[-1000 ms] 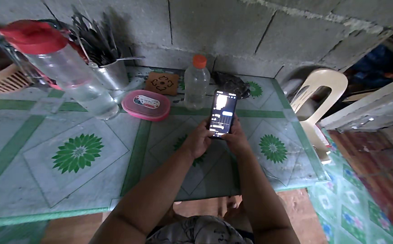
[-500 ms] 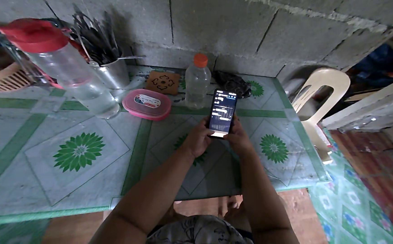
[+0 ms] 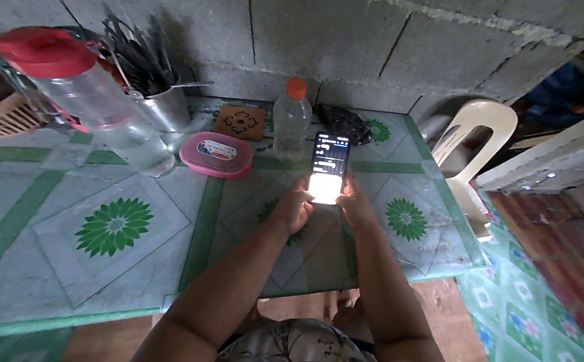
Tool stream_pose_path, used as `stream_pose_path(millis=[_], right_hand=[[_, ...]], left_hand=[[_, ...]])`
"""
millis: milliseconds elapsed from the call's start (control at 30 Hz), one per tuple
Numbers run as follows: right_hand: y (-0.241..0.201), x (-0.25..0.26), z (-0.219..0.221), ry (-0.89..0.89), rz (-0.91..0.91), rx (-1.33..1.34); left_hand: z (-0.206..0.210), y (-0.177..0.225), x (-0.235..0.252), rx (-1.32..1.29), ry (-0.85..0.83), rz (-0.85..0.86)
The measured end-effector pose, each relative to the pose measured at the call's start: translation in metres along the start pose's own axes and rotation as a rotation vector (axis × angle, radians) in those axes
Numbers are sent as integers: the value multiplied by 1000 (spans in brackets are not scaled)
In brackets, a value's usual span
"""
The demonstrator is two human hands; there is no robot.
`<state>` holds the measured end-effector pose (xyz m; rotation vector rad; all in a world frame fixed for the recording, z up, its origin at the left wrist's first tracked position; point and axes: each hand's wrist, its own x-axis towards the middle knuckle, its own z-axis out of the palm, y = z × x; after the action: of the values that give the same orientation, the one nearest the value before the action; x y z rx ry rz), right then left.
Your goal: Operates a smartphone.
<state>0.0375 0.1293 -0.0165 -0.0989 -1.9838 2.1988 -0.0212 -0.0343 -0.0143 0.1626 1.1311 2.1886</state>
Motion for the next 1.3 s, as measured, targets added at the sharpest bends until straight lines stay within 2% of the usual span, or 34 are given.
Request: stream_pose_path(millis=[167,400,633,1000,1133,1300], right_hand=[[7,3,6,104,-51,-17],[4,1,5,30,35,4],[4,3,15,138,45,-64],[3,2,9,9,50,-100],[5,4,8,23,44,-131],[-5,-3,10,26,90,-46]], left_hand=[[-2,-4,1,23,-37,34],[0,-1,-1,17,-32,45],[-1,-3,1,99,-72,59],[-4,-6,6,137,56,73],[-5,-6,6,140,43,75],[-3,-4,3,102,44,51]])
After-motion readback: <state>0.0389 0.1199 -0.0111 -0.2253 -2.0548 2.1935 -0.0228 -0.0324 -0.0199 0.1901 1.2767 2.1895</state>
